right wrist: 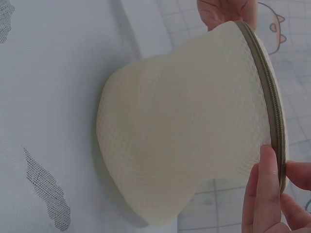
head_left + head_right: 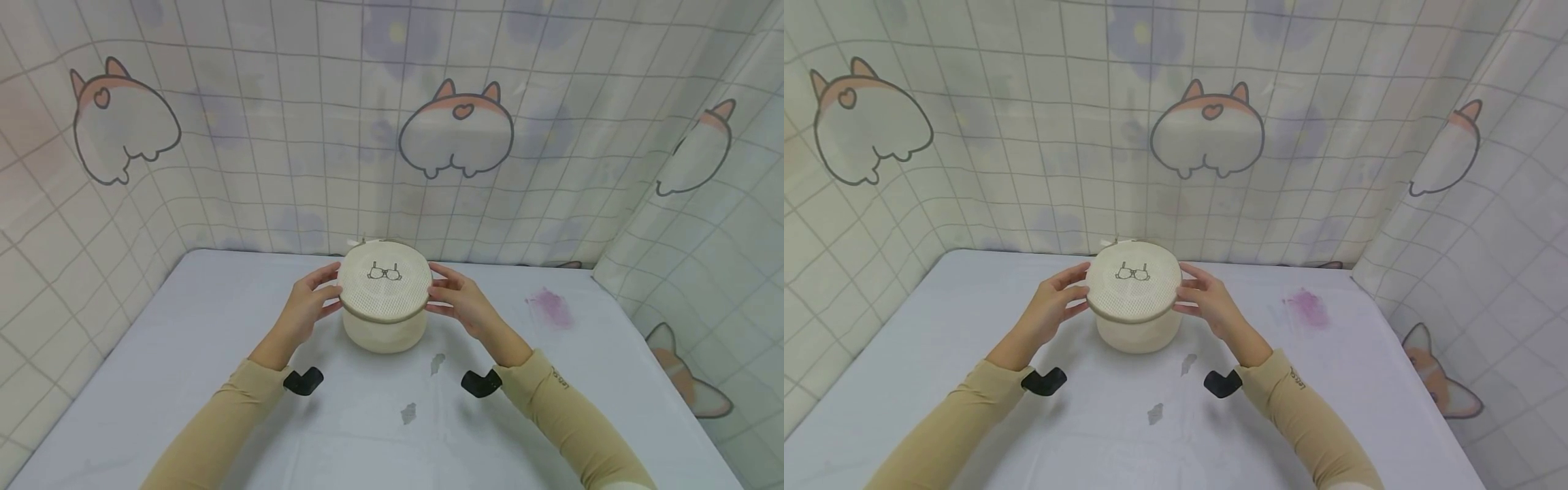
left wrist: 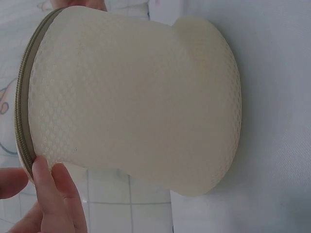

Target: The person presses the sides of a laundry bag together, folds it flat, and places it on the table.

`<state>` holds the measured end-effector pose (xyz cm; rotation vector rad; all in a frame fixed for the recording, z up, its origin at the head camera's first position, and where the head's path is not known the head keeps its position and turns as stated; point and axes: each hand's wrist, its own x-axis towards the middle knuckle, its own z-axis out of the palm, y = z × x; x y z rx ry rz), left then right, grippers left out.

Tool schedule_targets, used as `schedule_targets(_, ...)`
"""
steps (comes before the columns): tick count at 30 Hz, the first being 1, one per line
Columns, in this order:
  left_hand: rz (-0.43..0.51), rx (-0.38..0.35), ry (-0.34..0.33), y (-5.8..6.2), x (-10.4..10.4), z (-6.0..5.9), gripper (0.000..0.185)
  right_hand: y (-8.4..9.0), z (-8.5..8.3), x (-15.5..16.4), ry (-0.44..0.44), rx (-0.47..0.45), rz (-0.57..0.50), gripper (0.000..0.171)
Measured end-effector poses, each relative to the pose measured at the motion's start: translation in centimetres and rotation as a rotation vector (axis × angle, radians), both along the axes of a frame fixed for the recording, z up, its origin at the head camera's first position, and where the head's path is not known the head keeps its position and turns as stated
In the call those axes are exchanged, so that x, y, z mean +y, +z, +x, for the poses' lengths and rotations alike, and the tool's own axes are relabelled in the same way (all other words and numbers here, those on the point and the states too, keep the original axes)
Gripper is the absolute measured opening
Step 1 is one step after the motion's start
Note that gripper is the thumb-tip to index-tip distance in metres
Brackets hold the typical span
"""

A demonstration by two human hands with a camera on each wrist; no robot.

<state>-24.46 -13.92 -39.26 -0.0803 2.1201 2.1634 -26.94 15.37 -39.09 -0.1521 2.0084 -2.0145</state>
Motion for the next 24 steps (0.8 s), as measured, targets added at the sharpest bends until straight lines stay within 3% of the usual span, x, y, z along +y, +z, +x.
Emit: schedule_targets(24,-0.002,0.008,-0.007,-0.65,-0.04,0.3,0.058,-0.56,-0.26,0.05,-0.001,-0.027,-0.01,0.059)
